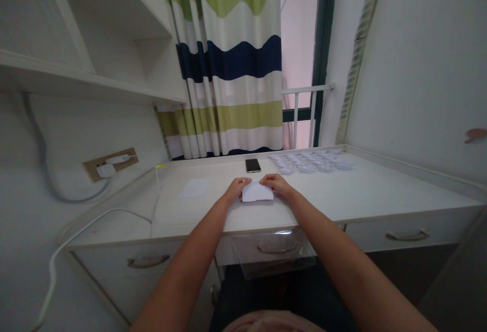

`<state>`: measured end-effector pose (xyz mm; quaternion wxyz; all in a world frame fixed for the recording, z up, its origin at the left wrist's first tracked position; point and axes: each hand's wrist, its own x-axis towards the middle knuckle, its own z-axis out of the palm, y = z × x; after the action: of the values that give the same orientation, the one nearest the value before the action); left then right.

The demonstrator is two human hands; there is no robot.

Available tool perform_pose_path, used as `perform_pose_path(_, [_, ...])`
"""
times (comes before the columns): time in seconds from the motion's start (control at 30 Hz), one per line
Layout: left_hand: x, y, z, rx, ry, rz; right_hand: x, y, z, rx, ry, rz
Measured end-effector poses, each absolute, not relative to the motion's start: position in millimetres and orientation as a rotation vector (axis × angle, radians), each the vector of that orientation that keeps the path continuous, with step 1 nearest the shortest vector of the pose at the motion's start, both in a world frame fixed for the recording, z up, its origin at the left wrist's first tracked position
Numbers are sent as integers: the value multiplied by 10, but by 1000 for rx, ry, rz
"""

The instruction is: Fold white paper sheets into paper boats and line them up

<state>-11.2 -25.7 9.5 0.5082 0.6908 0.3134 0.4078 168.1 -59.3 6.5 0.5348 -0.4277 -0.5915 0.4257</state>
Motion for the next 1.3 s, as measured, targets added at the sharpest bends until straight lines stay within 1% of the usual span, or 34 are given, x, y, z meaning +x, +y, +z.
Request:
perform_pose_path(0.23, [-84,-203,48,1649,766,995,1647,-620,52,-1046,-1403,1091])
perform_pose_path(0.47, [-61,-259,68,1657,763,963,1628,-651,121,-1029,-1393,1047])
perform_pose_path(0.57, [-63,-269,84,1772,802,964,1623,-661,117,-1031,-1392,1053])
perform_pose_path(0.77, [-51,-259,104,1967,908,1082,1606,-677,95,-1039,-1453,1055])
perform_pose_path(1.13, [-40,-274,144,1762,886,1147,1632,-651,107,-1075,-1365,1078])
perform_pose_path(1.3, [-56,-247,131,1609,901,1103,1676,-623,103,-1073,-1254,1116])
